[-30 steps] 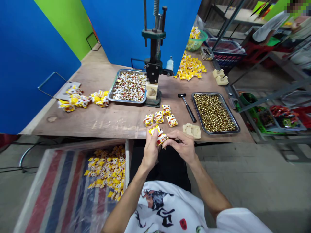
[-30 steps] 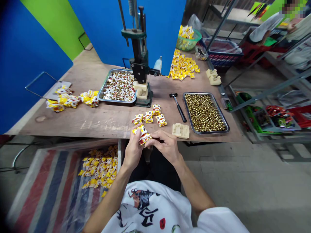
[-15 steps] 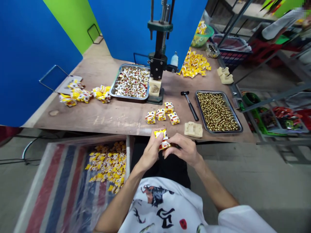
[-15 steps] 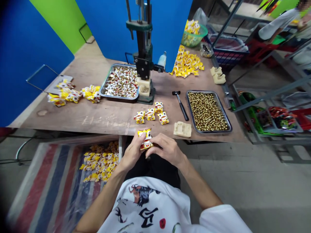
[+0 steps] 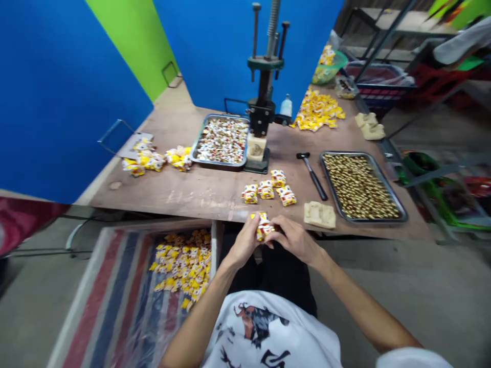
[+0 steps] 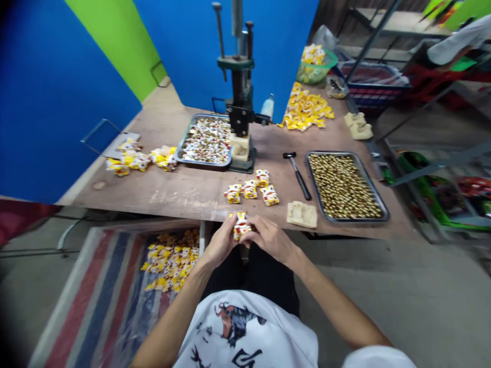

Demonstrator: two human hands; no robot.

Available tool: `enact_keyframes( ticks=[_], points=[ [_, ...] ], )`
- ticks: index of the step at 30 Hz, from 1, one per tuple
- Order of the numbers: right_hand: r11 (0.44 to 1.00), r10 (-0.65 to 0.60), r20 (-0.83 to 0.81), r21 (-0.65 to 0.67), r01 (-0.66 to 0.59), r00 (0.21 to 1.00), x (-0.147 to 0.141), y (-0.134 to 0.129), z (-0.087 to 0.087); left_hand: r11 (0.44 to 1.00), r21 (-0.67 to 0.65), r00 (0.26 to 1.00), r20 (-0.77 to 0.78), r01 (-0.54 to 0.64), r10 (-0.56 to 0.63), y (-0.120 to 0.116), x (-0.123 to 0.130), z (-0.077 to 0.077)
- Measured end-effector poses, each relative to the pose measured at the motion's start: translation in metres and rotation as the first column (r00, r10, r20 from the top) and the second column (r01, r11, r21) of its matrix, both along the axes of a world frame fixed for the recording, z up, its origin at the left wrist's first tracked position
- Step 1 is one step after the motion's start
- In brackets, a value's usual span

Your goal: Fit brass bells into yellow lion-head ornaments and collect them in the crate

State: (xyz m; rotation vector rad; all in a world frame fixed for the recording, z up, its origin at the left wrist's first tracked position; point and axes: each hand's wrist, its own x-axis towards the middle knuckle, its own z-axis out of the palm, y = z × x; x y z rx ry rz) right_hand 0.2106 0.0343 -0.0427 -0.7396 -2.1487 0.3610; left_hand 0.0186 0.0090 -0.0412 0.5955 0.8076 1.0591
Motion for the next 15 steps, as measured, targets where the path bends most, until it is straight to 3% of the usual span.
enact_keyframes(
  ticks=[2,3,4,5,7,9,10,12,15],
  points=[
    [0.998,-0.063,0.011,-0.014,0.064,0.998,0.009,0.009,-0.005,0.998,0.061,0.995,-0.103,0.018,-0.011,0.012,-0.015,-0.001],
    [0.994,-0.108,0.018,-0.023,0.108,0.994,0.015,0.014,-0.008,0.992,0.122,0.980,-0.188,-0.038,0.060,0.019,-0.029,0.000],
    [0.988,-0.150,0.034,-0.032,0.151,0.988,0.022,0.020,-0.010,0.969,0.206,0.938,-0.286,-0.137,0.194,0.028,-0.048,0.002],
    [0.982,-0.182,0.061,-0.040,0.185,0.981,0.028,0.026,-0.012,0.916,0.305,0.849,-0.379,-0.261,0.368,0.038,-0.072,0.006],
    [0.978,-0.200,0.135,-0.034,0.206,0.971,0.038,0.038,-0.015,0.732,0.489,0.540,-0.496,-0.474,0.680,0.061,-0.131,0.015],
    [0.978,-0.205,0.214,0.004,0.209,0.955,0.041,0.047,-0.016,0.536,0.600,0.190,-0.543,-0.593,0.818,0.089,-0.192,0.028],
    [0.973,-0.228,0.245,0.032,0.227,0.942,0.039,0.049,-0.016,0.475,0.639,0.077,-0.547,-0.605,0.834,0.105,-0.219,0.034],
    [0.951,-0.310,0.263,0.089,0.297,0.914,0.032,0.052,-0.015,0.473,0.666,0.047,-0.552,-0.577,0.833,0.135,-0.255,0.047],
    [0.917,-0.399,0.196,0.105,0.386,0.896,0.030,0.055,-0.009,0.528,0.652,0.159,-0.538,-0.543,0.828,0.165,-0.269,0.061]
  ],
)
